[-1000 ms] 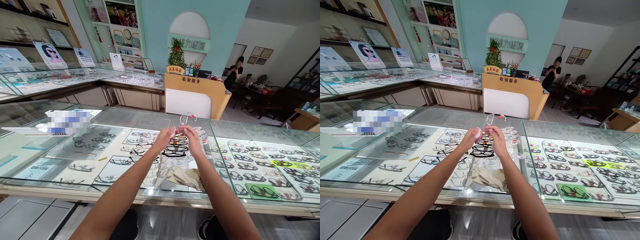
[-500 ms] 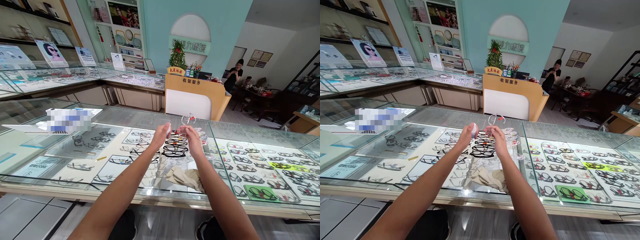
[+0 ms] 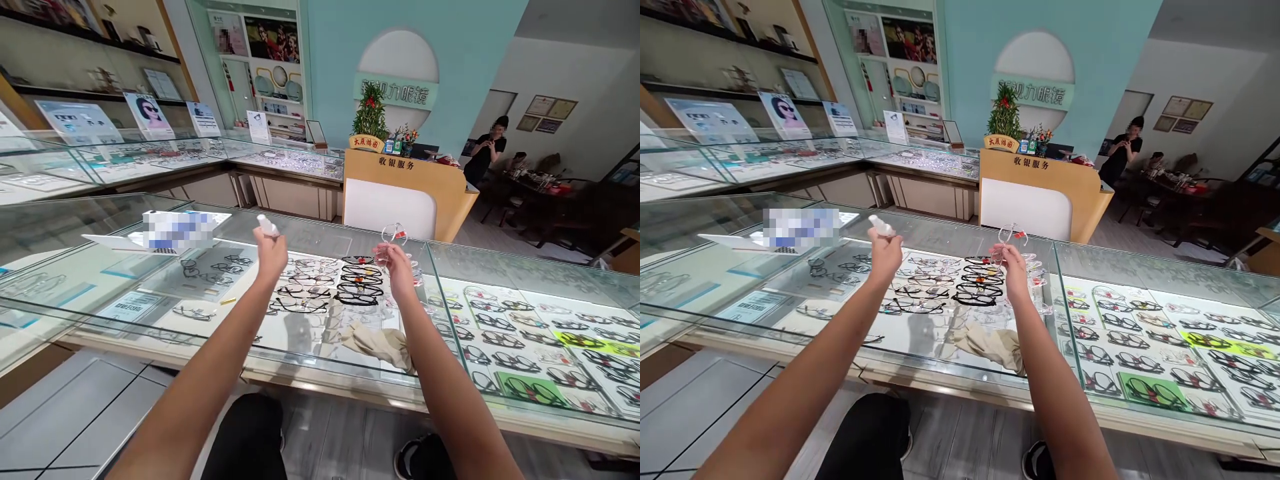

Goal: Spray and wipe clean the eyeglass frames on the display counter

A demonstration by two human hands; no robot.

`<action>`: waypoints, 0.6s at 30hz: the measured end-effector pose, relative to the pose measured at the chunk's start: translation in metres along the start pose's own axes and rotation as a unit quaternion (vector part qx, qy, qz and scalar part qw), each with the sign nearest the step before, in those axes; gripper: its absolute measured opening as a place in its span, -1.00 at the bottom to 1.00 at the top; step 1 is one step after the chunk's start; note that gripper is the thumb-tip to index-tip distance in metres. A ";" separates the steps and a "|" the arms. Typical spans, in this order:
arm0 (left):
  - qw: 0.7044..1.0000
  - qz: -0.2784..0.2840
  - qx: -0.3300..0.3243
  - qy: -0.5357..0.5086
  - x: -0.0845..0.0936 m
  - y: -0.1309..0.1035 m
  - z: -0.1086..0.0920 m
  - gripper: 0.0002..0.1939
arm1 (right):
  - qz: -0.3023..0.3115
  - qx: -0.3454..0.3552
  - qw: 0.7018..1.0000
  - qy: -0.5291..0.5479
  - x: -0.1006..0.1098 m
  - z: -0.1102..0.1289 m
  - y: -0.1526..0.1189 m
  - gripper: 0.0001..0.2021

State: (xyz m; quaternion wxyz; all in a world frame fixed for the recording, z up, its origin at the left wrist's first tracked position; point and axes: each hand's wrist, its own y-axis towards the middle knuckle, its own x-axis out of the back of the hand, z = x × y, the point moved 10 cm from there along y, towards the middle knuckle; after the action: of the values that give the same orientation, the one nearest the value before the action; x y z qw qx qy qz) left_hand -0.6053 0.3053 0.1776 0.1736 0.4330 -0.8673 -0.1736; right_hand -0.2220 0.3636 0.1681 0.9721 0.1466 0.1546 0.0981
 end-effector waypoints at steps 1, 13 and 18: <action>0.998 -0.004 -0.008 0.059 0.014 0.003 0.010 -0.70 | -0.003 0.000 1.000 0.002 0.002 -0.001 0.001 -0.74; 0.965 0.021 0.083 0.247 0.093 0.011 0.098 -0.59 | -0.016 0.001 1.000 0.008 0.008 0.006 -0.001 -0.70; 0.963 0.031 0.106 0.246 0.089 0.009 0.103 -0.54 | -0.026 0.003 1.000 0.009 0.013 0.005 0.002 -0.69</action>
State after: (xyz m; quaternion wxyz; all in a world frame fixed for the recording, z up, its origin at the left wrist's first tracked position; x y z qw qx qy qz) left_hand -0.7079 0.2538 0.1044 0.3403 0.4510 -0.8243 0.0367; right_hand -0.2079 0.3671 0.1698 0.9725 0.1444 0.1672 0.0732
